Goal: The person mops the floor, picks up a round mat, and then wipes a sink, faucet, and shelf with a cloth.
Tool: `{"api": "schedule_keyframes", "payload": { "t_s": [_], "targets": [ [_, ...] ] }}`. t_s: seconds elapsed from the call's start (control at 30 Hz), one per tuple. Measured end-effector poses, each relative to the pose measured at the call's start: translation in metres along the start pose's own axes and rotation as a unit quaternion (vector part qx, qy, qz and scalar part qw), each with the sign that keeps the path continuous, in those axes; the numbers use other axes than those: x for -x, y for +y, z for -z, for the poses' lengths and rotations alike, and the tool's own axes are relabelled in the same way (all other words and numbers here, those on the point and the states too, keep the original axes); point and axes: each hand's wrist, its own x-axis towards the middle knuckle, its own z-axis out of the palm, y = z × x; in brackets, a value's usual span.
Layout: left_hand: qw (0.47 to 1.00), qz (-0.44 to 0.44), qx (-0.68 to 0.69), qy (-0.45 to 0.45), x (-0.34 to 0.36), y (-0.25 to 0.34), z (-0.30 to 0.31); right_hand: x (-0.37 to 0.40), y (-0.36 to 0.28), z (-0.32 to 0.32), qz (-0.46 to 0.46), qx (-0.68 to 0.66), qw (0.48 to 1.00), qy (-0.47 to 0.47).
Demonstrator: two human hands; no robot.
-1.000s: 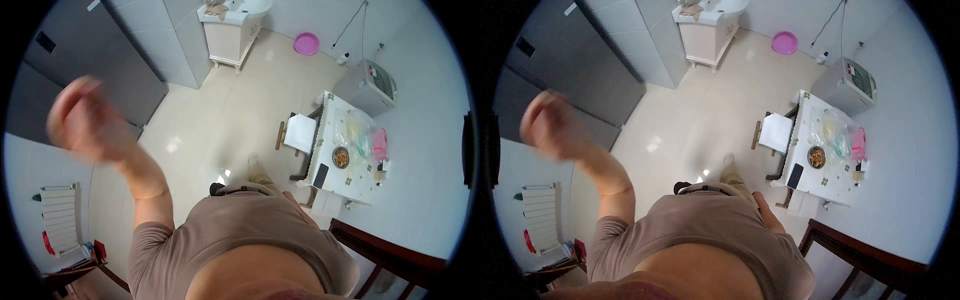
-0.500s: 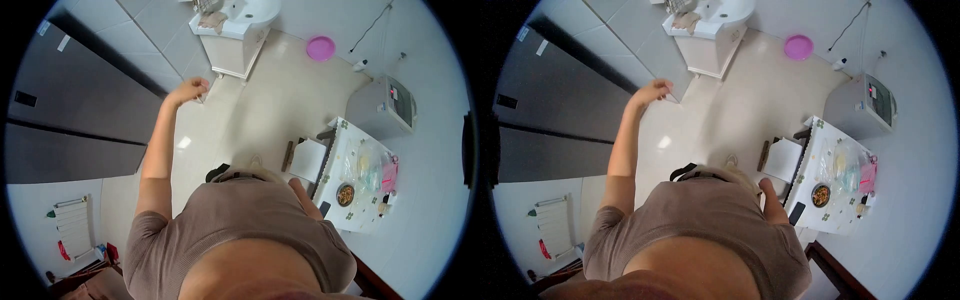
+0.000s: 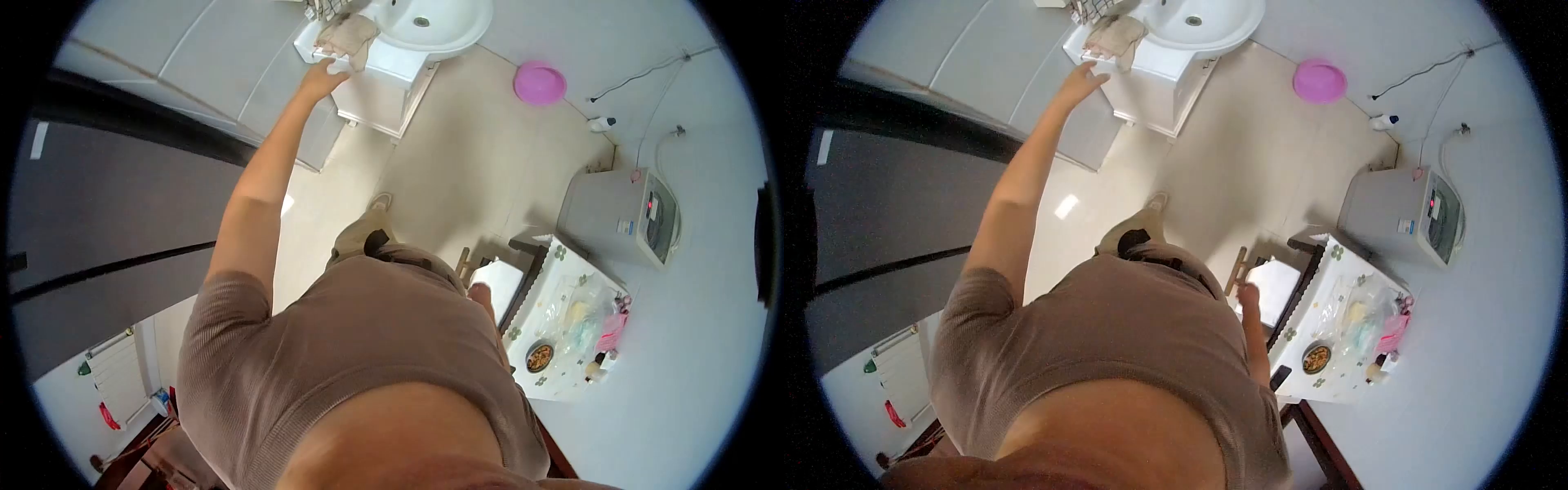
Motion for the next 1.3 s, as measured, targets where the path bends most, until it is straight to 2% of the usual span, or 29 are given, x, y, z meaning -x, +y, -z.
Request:
{"api": "schedule_keyframes", "payload": {
  "t_s": [0.03, 0.07, 0.13, 0.17, 0.2, 0.33, 0.37, 0.43, 0.53, 0.57, 0.63, 0.67, 0.73, 0.77, 0.8, 0.83, 0.87, 0.9, 0.97, 1.0, 1.03, 1.1, 1.13, 1.17, 1.23, 1.3],
  "targets": [
    [1.000, 0.009, 0.004, -0.005, -0.023, -0.003, -0.008, -0.062, 0.105, -0.108, 0.114, 0.152, 0.982, -0.012],
    [1.000, 0.011, -0.008, -0.013, -0.048, -0.010, -0.018, -0.043, 0.103, -0.104, 0.050, 0.085, 0.994, -0.050],
    [0.999, 0.017, -0.019, -0.023, -0.110, -0.032, -0.038, -0.033, 0.072, -0.089, -0.020, 0.018, 0.997, -0.077],
    [0.996, 0.037, -0.083, -0.024, -0.141, -0.051, -0.056, -0.031, 0.054, -0.077, -0.052, -0.011, 0.995, -0.081],
    [0.987, 0.058, -0.148, -0.026, -0.154, -0.065, -0.069, -0.029, 0.038, -0.065, -0.076, -0.037, 0.993, -0.081],
    [0.973, 0.092, -0.202, -0.065, -0.175, -0.054, -0.073, -0.042, -0.014, -0.020, -0.126, -0.111, 0.983, -0.072],
    [0.965, 0.087, -0.243, -0.044, -0.176, -0.057, -0.083, -0.047, -0.024, -0.013, -0.135, -0.126, 0.980, -0.069],
    [0.955, 0.082, -0.283, -0.025, -0.185, -0.069, -0.101, -0.058, -0.039, 0.001, -0.145, -0.148, 0.976, -0.060],
    [0.966, 0.011, -0.248, 0.068, -0.189, -0.087, -0.117, -0.072, -0.051, 0.020, -0.155, -0.172, 0.972, -0.050],
    [0.965, 0.011, -0.253, 0.065, -0.195, -0.090, -0.118, -0.078, -0.055, 0.024, -0.157, -0.179, 0.970, -0.046],
    [0.960, 0.011, -0.281, -0.008, -0.207, -0.096, -0.117, -0.089, -0.059, 0.037, -0.155, -0.191, 0.969, -0.033],
    [0.959, 0.011, -0.283, -0.008, -0.215, -0.100, -0.115, -0.096, -0.057, 0.042, -0.150, -0.197, 0.968, -0.026],
    [0.979, 0.145, -0.144, -0.012, -0.232, -0.103, -0.112, -0.115, -0.053, 0.054, -0.135, -0.202, 0.970, -0.002],
    [0.979, 0.144, -0.146, -0.010, -0.234, -0.102, -0.120, -0.128, -0.050, 0.064, -0.122, -0.203, 0.971, 0.010],
    [0.965, 0.121, -0.229, 0.040, -0.232, -0.100, -0.132, -0.141, -0.045, 0.077, -0.105, -0.201, 0.974, 0.016],
    [0.941, 0.097, -0.311, 0.092, -0.236, -0.096, -0.139, -0.132, -0.086, 0.139, -0.119, -0.272, 0.954, -0.039],
    [0.932, 0.075, -0.352, 0.044, -0.233, -0.081, -0.138, -0.174, -0.011, 0.092, -0.068, -0.284, 0.956, -0.003],
    [0.931, 0.077, -0.353, 0.048, -0.234, -0.071, -0.143, -0.215, 0.063, 0.047, -0.016, -0.293, 0.955, 0.031],
    [0.932, 0.118, -0.340, -0.029, -0.233, -0.055, -0.158, -0.211, 0.019, 0.118, 0.033, -0.109, 0.994, 0.001],
    [0.941, 0.094, -0.325, -0.019, -0.221, -0.038, -0.166, -0.205, -0.017, 0.163, 0.061, -0.018, 0.998, -0.007],
    [0.948, 0.068, -0.310, -0.009, -0.205, -0.014, -0.172, -0.201, -0.042, 0.194, 0.067, -0.019, 0.998, -0.006],
    [0.950, 0.091, -0.297, -0.043, -0.178, 0.034, -0.174, -0.203, -0.072, 0.239, -0.102, -0.134, 0.984, -0.061],
    [0.954, 0.101, -0.278, -0.043, -0.165, 0.048, -0.179, -0.212, -0.067, 0.245, -0.110, -0.141, 0.982, -0.063],
    [0.958, 0.112, -0.259, -0.043, -0.153, 0.054, -0.185, -0.219, -0.062, 0.251, -0.086, -0.117, 0.987, -0.065],
    [0.965, 0.032, -0.258, -0.009, -0.132, 0.055, -0.198, -0.235, -0.049, 0.256, -0.040, -0.065, 0.994, -0.073],
    [0.961, 0.007, -0.276, 0.028, -0.136, 0.044, -0.209, -0.254, -0.042, 0.258, 0.039, 0.043, 0.995, -0.085]
  ]
}}
